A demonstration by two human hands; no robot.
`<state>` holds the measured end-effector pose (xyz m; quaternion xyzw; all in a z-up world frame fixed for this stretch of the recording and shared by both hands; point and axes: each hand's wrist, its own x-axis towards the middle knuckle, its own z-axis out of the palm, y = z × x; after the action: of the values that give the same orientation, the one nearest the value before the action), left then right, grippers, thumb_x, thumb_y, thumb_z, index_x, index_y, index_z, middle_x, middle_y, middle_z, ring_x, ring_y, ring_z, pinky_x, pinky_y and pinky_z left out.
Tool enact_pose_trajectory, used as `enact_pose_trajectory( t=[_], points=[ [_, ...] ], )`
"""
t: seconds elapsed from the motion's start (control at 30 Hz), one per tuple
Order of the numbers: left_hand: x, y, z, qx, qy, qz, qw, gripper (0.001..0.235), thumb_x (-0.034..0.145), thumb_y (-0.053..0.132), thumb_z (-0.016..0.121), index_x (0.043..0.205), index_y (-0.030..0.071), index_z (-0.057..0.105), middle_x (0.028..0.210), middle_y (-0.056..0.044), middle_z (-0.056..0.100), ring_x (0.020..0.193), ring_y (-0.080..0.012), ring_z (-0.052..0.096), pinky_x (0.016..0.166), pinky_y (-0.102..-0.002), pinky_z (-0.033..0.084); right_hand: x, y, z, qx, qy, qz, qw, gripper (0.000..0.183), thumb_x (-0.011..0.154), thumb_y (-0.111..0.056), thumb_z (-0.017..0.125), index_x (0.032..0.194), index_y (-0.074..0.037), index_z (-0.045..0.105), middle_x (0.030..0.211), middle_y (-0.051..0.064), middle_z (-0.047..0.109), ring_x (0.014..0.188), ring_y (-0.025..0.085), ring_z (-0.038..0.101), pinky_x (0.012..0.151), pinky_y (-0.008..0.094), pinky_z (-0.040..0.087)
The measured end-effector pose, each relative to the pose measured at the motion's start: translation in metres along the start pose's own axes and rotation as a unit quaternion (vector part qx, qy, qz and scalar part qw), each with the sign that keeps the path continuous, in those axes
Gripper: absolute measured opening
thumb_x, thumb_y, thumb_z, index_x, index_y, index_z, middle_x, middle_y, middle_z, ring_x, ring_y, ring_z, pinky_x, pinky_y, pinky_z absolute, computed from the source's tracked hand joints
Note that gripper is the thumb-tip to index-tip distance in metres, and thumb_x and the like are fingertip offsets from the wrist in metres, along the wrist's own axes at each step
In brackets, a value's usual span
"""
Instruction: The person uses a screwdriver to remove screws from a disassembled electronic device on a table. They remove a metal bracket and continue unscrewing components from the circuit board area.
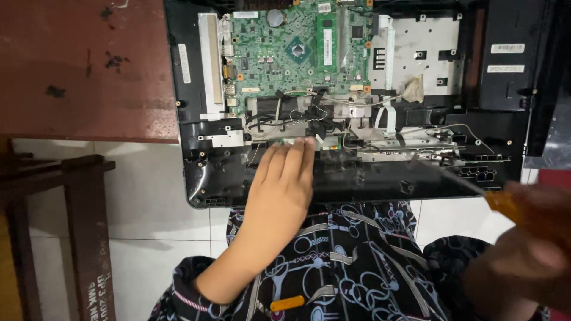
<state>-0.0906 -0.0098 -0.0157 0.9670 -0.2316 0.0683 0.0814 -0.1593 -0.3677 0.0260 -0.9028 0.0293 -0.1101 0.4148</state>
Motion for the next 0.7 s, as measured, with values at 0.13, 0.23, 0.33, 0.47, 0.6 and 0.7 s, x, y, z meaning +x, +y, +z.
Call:
enact_pose_trajectory(
  t=[0.13,0.23,0.33,0.47,0.6,0.7],
  points=[
    [-0.009,0.003,0.001,-0.008,-0.028,0.001,1.0,0.057,0.097,0.025,0.063,0.146,-0.002,0.053,0.144,-0.02,0.056,0.124,-0.0315,0.059,0.117,-0.043,0.043,0.039,0.038,0.056,-0.005,0.069,-0.424,0.903,0.052,0.1,0.027,0.043,0.145,0.012,0.024,0.108,0.057,0.053,0.086,0.061,0.064,0.084,0.055,0.054],
    [-0.007,-0.001,-0.006,-0.038,-0.024,0.004,0.999,0.058,0.095,0.028,0.066,0.143,-0.002,0.056,0.142,-0.018,0.057,0.123,-0.0305,0.059,0.117,-0.043,0.043,0.037,0.013,0.057,-0.091,0.039,-0.109,0.989,0.042,0.125,-0.02,0.043,0.114,0.011,0.069,0.118,0.017,0.065,0.102,0.029,0.06,0.093,0.03,0.035],
    [0.0,-0.007,-0.017,-0.106,-0.035,-0.002,0.994,0.052,0.098,0.025,0.065,0.142,-0.003,0.056,0.135,-0.017,0.059,0.118,-0.0303,0.061,0.114,-0.047,0.045,0.043,0.149,0.058,0.681,-0.102,-0.057,0.723,0.058,0.113,-0.006,0.039,0.165,-0.023,0.059,0.169,-0.01,0.057,0.155,0.01,0.045,0.113,0.033,0.042],
    [0.011,-0.015,-0.025,-0.15,-0.066,-0.008,0.986,0.046,0.1,0.027,0.061,0.138,0.001,0.059,0.133,-0.016,0.061,0.109,-0.0344,0.062,0.105,-0.052,0.046,0.092,-0.007,0.088,-0.01,0.011,-0.143,0.99,0.008,0.116,0.005,0.068,0.115,0.01,0.062,0.095,0.02,0.063,0.073,0.021,0.057,0.061,0.03,0.041],
    [0.042,-0.01,-0.032,-0.175,-0.033,0.005,0.984,0.042,0.102,0.031,0.058,0.135,0.005,0.059,0.13,-0.013,0.058,0.126,-0.0336,0.052,0.11,-0.054,0.034,0.09,-0.011,0.097,0.089,-0.067,-0.106,0.988,0.017,0.118,-0.002,0.04,0.111,0.005,0.053,0.091,0.013,0.06,0.08,0.021,0.064,0.072,0.031,0.049],
    [0.061,0.0,-0.024,-0.129,-0.047,0.017,0.99,0.06,0.102,0.041,0.059,0.144,0.0,0.051,0.151,-0.019,0.045,0.143,-0.0368,0.039,0.122,-0.057,0.027,0.088,-0.014,0.095,0.086,-0.074,-0.046,0.992,0.026,0.121,-0.01,0.04,0.116,0.009,0.056,0.099,0.018,0.065,0.092,0.025,0.07,0.088,0.036,0.058]
  ],
)
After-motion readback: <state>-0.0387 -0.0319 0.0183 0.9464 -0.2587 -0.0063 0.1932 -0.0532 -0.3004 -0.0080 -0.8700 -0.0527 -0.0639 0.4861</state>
